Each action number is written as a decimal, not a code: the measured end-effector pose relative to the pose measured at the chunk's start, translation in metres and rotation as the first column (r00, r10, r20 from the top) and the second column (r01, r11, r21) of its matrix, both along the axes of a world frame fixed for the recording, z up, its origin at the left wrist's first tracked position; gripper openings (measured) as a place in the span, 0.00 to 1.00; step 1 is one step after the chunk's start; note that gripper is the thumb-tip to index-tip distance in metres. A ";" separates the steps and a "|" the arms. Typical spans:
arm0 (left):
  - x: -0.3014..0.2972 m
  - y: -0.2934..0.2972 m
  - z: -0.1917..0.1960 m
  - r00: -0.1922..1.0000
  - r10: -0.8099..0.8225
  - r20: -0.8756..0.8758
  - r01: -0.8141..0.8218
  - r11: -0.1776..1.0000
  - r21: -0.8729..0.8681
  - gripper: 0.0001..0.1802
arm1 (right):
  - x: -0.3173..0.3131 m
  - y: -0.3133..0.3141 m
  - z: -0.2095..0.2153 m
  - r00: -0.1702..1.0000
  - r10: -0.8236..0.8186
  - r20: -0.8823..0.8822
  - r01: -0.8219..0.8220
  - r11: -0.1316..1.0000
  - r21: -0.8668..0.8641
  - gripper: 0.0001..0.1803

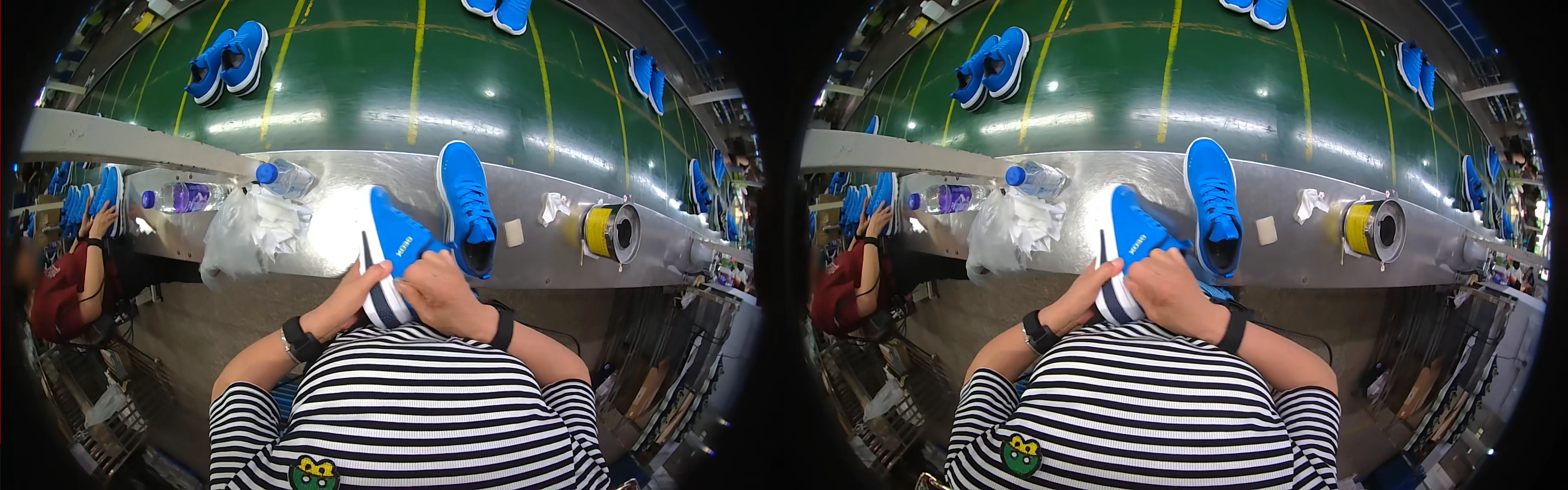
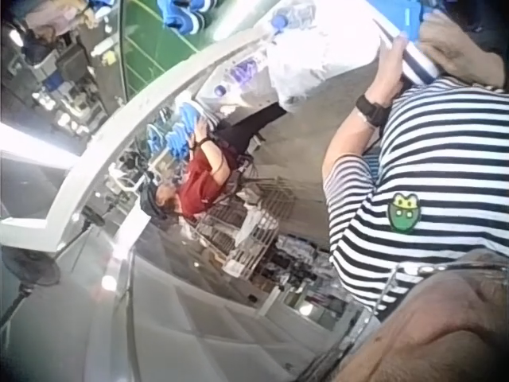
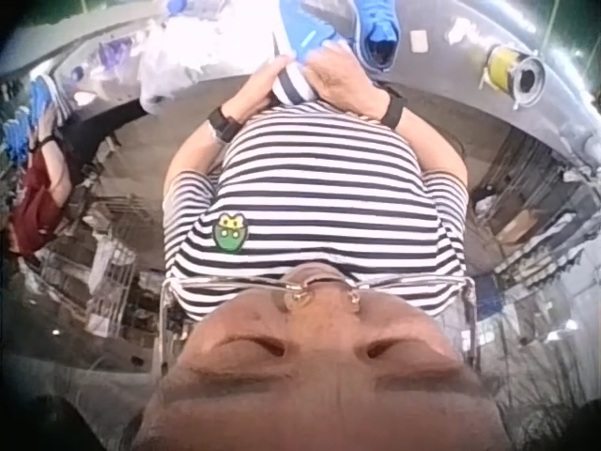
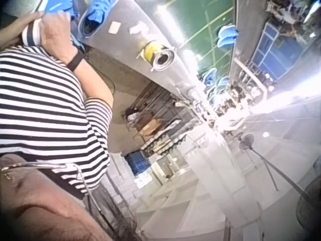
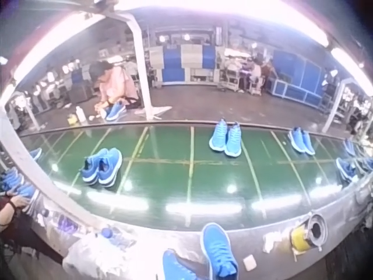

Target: Cleaning and inspecting the soles and midsoles of blue sneakers using a cleaning cloth or applicator on an assembly line.

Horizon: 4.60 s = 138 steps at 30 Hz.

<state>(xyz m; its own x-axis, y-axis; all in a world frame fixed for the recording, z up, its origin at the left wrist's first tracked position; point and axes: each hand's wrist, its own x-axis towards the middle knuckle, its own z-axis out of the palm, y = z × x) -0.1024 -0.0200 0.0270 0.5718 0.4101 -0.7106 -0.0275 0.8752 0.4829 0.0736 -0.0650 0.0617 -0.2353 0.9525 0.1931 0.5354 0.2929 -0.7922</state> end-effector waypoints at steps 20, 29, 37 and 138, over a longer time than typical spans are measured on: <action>-0.006 0.010 0.008 0.997 -0.070 0.028 0.071 0.997 -0.024 0.35 | 0.027 -0.010 0.010 0.980 0.179 0.090 -0.181 0.983 0.007 0.11; -0.004 0.010 0.002 0.998 -0.051 -0.023 0.052 0.997 0.058 0.32 | 0.031 -0.008 0.006 0.969 0.230 0.095 -0.227 0.973 -0.040 0.11; -0.003 0.009 0.008 0.999 -0.041 -0.032 0.043 0.997 0.059 0.35 | 0.029 -0.001 0.009 0.951 0.289 0.110 -0.285 0.957 -0.050 0.07; 0.059 0.084 -0.034 0.758 0.518 0.395 -0.491 0.853 -0.177 0.28 | 0.158 -0.016 -0.059 0.413 -0.898 -0.155 0.815 0.440 -0.376 0.09</action>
